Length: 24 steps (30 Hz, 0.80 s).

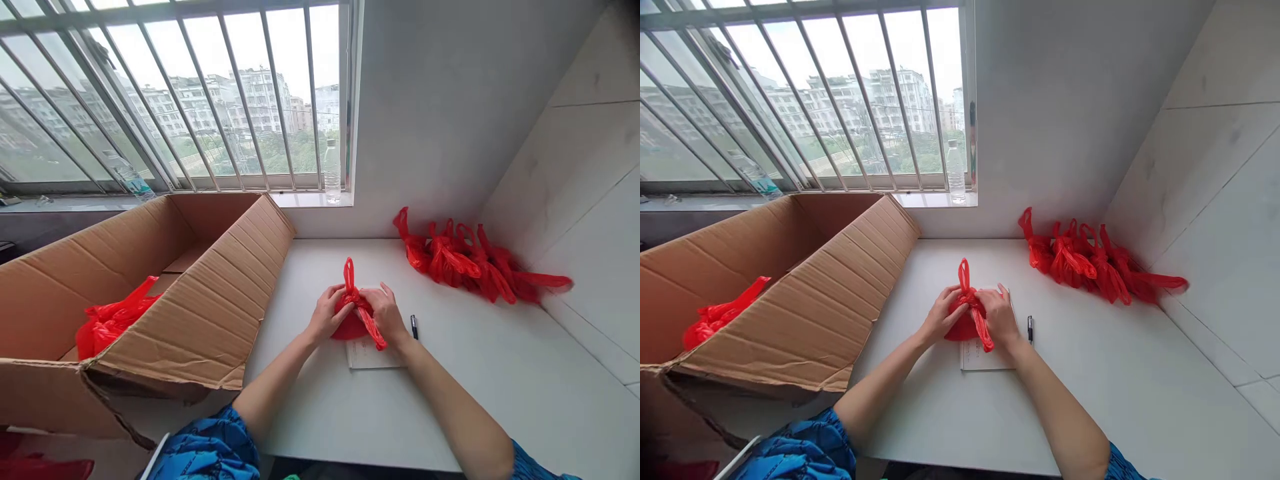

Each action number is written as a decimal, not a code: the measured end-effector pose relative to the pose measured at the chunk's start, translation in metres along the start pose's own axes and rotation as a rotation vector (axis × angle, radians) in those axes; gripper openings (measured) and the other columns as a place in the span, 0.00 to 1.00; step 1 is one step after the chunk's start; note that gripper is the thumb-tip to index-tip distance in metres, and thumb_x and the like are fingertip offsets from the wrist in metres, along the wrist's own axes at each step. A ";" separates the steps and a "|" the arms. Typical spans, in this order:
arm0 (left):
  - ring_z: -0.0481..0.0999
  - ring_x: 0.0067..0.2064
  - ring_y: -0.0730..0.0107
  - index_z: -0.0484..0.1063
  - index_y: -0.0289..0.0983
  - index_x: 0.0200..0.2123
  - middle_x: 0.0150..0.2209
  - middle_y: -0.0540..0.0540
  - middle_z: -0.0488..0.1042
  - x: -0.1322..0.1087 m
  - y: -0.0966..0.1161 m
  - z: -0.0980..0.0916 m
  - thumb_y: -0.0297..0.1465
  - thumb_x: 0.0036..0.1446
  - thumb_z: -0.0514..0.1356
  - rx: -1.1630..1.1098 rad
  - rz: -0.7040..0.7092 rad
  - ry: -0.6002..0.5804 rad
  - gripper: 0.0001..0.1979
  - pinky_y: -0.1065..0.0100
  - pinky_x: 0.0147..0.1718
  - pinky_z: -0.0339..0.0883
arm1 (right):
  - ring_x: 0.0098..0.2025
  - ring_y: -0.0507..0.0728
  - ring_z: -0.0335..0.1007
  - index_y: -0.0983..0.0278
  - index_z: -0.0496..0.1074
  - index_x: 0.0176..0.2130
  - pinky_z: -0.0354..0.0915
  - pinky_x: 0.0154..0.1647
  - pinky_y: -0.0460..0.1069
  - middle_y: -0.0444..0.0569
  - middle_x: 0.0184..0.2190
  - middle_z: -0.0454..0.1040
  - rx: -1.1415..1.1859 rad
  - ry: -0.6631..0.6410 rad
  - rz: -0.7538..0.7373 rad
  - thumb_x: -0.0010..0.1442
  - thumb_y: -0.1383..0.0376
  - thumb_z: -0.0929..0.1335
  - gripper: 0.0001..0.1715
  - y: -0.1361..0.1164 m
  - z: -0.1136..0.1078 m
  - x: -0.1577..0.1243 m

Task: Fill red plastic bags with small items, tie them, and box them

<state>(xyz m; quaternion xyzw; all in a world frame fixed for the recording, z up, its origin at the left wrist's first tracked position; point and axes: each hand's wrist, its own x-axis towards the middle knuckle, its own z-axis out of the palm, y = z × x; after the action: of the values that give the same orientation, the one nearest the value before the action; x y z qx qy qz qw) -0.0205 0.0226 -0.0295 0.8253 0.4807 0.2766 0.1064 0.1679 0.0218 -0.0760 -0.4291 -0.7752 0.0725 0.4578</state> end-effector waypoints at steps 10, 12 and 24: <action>0.76 0.43 0.62 0.68 0.39 0.54 0.46 0.44 0.77 -0.058 0.094 -0.123 0.50 0.52 0.67 -0.039 0.062 -0.377 0.31 0.67 0.41 0.67 | 0.24 0.52 0.60 0.60 0.63 0.25 0.58 0.25 0.47 0.42 0.21 0.68 0.459 0.065 -0.182 0.61 0.62 0.69 0.16 -0.113 -0.062 -0.003; 0.76 0.39 0.65 0.71 0.37 0.49 0.40 0.45 0.78 -0.071 0.105 -0.139 0.47 0.56 0.65 -0.016 0.073 -0.418 0.24 0.69 0.38 0.66 | 0.25 0.52 0.62 0.60 0.65 0.26 0.59 0.25 0.48 0.42 0.22 0.69 0.516 0.021 -0.271 0.63 0.61 0.68 0.15 -0.129 -0.071 -0.007; 0.77 0.33 0.71 0.77 0.40 0.41 0.36 0.52 0.78 -0.132 0.083 -0.342 0.35 0.50 0.68 -0.048 -0.329 0.977 0.14 0.70 0.31 0.76 | 0.38 0.56 0.76 0.58 0.71 0.42 0.60 0.14 0.42 0.48 0.37 0.77 0.461 -0.309 0.104 0.67 0.60 0.65 0.06 -0.106 -0.059 -0.053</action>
<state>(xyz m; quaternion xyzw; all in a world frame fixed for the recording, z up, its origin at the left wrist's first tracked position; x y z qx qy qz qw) -0.2012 -0.1635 0.2427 0.5105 0.5914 0.6203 -0.0694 0.1610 -0.0989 -0.0232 -0.3369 -0.7757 0.3350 0.4155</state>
